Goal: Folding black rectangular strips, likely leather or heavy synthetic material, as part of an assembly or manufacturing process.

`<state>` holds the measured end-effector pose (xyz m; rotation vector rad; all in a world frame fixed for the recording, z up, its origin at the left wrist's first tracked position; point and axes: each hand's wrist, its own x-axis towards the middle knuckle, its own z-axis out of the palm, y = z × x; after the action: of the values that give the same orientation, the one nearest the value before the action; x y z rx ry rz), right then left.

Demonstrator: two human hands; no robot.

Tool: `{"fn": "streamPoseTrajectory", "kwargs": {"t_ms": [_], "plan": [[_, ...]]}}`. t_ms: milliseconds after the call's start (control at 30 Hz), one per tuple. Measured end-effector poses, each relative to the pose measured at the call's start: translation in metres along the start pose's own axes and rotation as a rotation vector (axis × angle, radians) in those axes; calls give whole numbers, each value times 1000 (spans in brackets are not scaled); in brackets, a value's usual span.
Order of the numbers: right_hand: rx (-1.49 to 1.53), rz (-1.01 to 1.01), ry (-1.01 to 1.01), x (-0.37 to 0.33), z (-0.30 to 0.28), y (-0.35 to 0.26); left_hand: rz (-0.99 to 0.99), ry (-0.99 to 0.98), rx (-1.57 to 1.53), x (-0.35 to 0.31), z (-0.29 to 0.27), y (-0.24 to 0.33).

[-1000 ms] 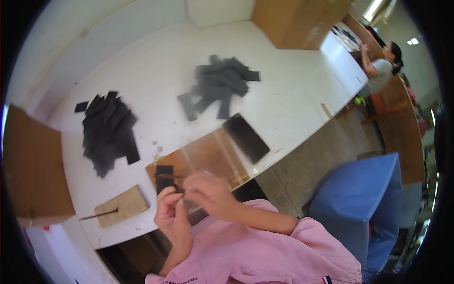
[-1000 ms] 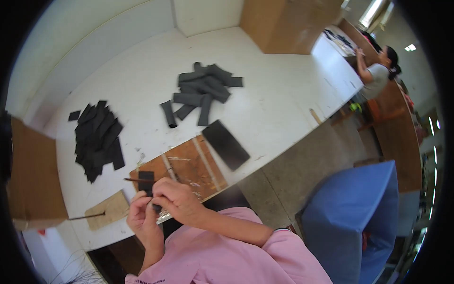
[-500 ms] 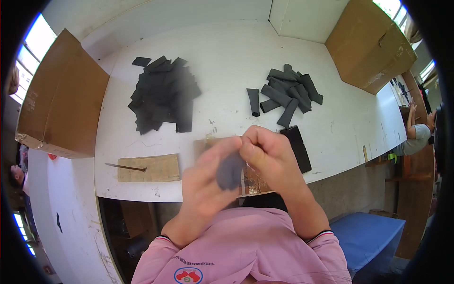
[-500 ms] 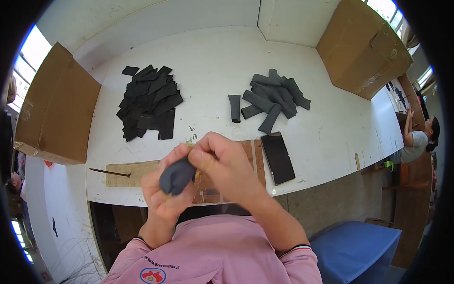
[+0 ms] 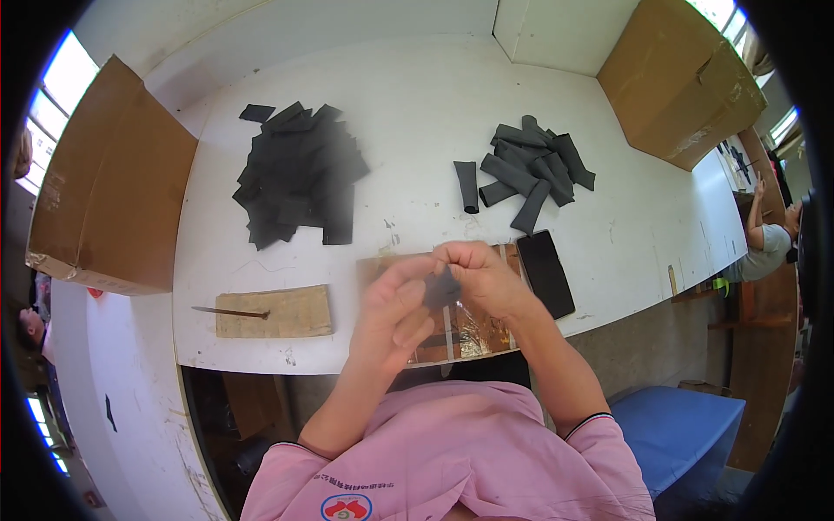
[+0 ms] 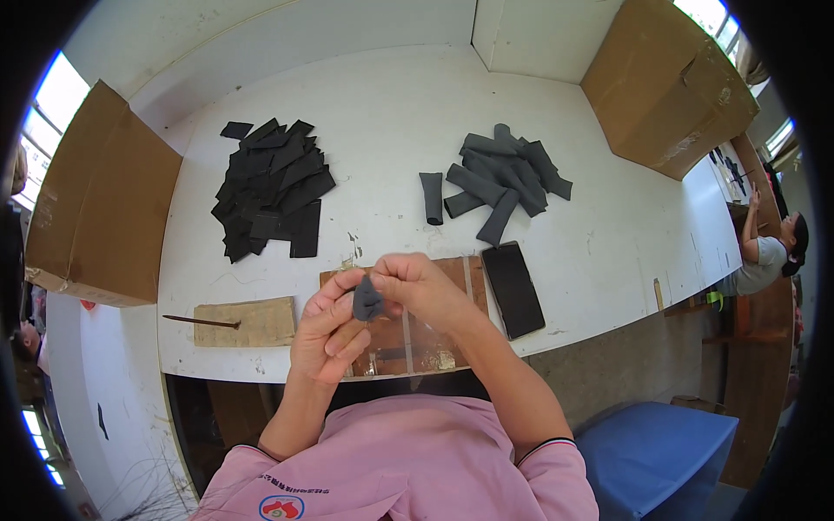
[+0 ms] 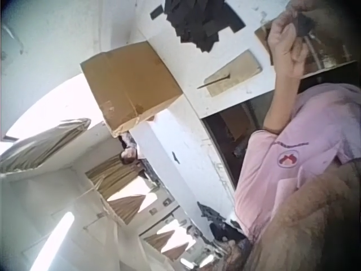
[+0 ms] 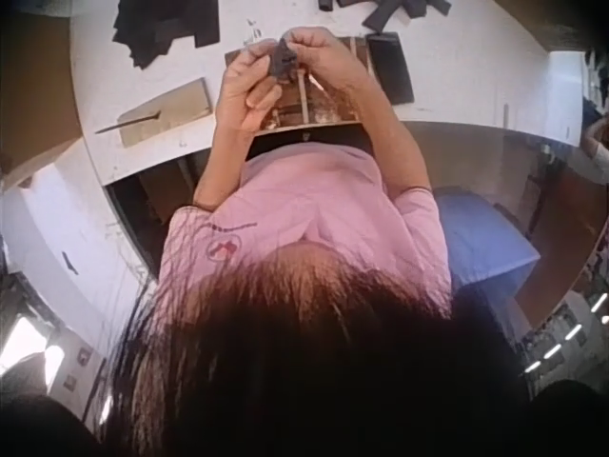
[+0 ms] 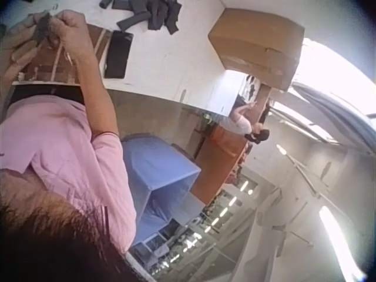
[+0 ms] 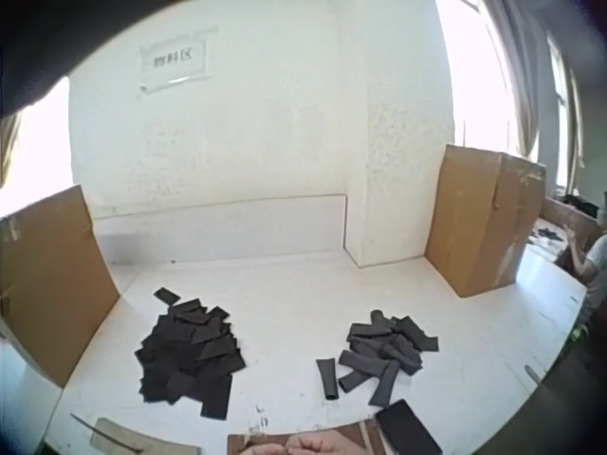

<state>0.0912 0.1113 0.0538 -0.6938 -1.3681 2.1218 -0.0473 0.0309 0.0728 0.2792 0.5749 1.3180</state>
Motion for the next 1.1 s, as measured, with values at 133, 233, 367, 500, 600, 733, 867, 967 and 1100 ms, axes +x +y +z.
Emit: {"fn": "streamPoseTrajectory", "kwargs": {"t_ms": [133,233,367,500,600,733,867,967,1100], "plan": [[101,-38,58,-8,7,19,-78,-34,-325,5,-34,-10],[37,-39,61,-7,15,0,-201,-227,-789,8,-27,-9],[-130,-40,-32,-5,14,-24,-102,-134,-459,-2,-10,3],[46,29,-36,-5,-2,22,-41,-70,-60,1,-35,-14],[28,-56,57,-6,1,22,489,188,929,-3,-15,-14],[-272,-124,263,-13,5,11,715,-192,1248,3,-11,8],[-885,-656,346,-26,19,-17,787,-66,848,2,0,-2],[-1337,-680,287,-27,35,-37,749,97,520,-12,10,-4],[-1311,-552,216,-24,19,2,768,-16,776,-2,-22,-13]]}}
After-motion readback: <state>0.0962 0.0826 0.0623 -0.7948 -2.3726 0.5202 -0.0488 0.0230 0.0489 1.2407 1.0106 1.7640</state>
